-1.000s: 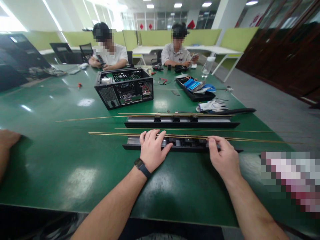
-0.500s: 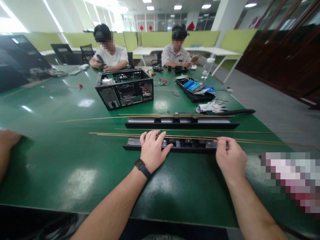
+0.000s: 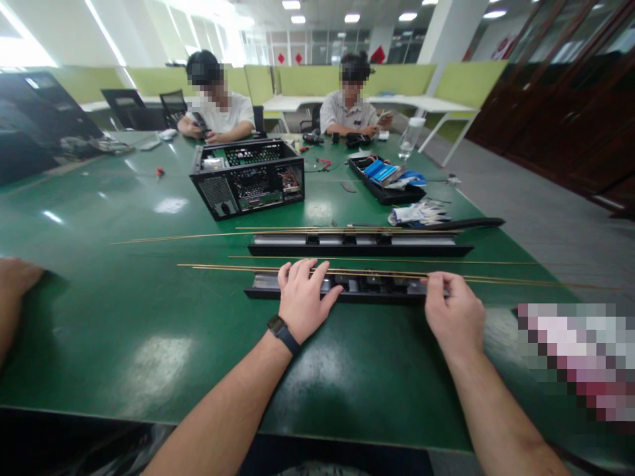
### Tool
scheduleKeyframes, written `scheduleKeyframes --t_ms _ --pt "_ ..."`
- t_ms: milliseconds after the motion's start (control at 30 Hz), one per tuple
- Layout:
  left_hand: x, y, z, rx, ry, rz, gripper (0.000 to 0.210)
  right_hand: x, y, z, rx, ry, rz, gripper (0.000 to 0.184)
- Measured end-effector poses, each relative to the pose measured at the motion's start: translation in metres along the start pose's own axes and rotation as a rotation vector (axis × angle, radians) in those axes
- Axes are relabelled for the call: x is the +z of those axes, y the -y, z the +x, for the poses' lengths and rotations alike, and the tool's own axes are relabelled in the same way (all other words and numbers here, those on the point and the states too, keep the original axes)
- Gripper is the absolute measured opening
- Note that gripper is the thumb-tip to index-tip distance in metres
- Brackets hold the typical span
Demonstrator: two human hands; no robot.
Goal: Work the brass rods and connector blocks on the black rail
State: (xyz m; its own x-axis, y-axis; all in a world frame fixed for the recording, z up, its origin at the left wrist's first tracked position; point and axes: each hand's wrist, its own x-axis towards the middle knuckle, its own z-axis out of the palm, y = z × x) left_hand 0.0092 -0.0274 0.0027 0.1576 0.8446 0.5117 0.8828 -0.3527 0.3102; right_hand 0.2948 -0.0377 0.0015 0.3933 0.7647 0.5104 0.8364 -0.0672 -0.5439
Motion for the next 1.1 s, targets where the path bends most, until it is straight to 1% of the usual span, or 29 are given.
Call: scheduleKeyframes --t_ms 167,367,533,700,933,1000,1100 --pt "-0.001 0.000 0.000 0.000 0.000 -0.007 0.045 0.001 0.004 -0.004 -0.022 0.029 0.037 0.032" --pt "-0.001 -0.001 0.001 -0.007 0.005 -0.006 0.045 0.002 0.012 -0.008 -0.201 0.114 0.118 0.031" --pt "-0.001 0.000 0.000 0.000 0.000 0.001 0.046 0.003 0.011 -0.008 -0.227 0.097 0.114 0.031" --pt "0.000 0.000 0.000 0.006 -0.016 0.008 0.046 0.001 0.010 -0.006 -0.170 0.084 0.091 0.034" --pt "0.000 0.000 0.000 0.004 -0.004 0.004 0.045 0.000 0.001 -0.001 0.049 0.017 -0.006 0.034" --pt "0.000 0.000 0.000 0.002 -0.003 0.003 0.045 0.000 -0.001 0.000 0.077 0.012 -0.021 0.034" --pt "0.000 0.000 0.000 0.000 -0.004 0.000 0.045 0.000 -0.002 0.001 0.080 0.015 -0.027 0.034"
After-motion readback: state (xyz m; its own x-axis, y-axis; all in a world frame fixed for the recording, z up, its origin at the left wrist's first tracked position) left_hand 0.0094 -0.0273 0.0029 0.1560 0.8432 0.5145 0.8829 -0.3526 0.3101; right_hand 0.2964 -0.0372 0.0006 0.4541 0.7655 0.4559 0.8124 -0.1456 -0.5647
